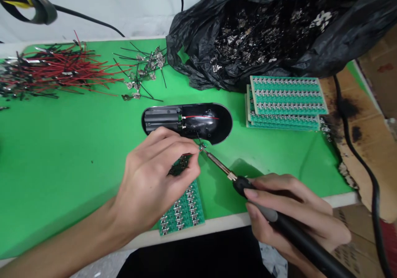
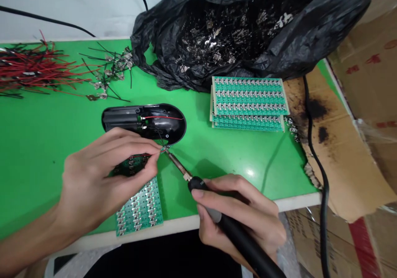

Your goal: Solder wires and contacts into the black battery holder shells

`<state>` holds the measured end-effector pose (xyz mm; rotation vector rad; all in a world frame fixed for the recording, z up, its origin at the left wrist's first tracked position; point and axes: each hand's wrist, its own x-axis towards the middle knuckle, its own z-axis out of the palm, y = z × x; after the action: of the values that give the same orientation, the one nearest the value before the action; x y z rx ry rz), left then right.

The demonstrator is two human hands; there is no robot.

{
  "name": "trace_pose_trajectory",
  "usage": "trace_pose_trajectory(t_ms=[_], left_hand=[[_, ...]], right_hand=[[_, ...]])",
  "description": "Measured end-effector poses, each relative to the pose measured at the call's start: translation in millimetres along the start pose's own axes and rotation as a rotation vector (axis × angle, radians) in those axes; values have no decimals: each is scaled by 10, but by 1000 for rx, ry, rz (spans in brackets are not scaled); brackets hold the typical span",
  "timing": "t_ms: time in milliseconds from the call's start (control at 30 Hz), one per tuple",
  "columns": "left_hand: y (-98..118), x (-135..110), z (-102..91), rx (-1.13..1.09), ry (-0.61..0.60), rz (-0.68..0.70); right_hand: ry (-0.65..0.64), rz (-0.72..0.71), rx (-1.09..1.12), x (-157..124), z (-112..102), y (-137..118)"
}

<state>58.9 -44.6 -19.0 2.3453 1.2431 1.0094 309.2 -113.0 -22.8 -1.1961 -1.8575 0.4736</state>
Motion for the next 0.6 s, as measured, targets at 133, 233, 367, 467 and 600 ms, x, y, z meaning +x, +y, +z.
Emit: trace_pose_trajectory(t_ms=[133,233,367,467,600], left_hand=[[3,5,11,5,-1,4],[0,9,-5,8,-7,17],[1,7,-43,33,-22,18],[2,3,-49,55,-29,14],[-2,16,-56,67,-20,25]], right_hand=[[15,-13,2,9,17,9],[25,-18,6,11,26,10],[6,-34,5,30,18,5],[-8,-41,-7,46,22,-9],[33,-13,-2,53,49,-26]])
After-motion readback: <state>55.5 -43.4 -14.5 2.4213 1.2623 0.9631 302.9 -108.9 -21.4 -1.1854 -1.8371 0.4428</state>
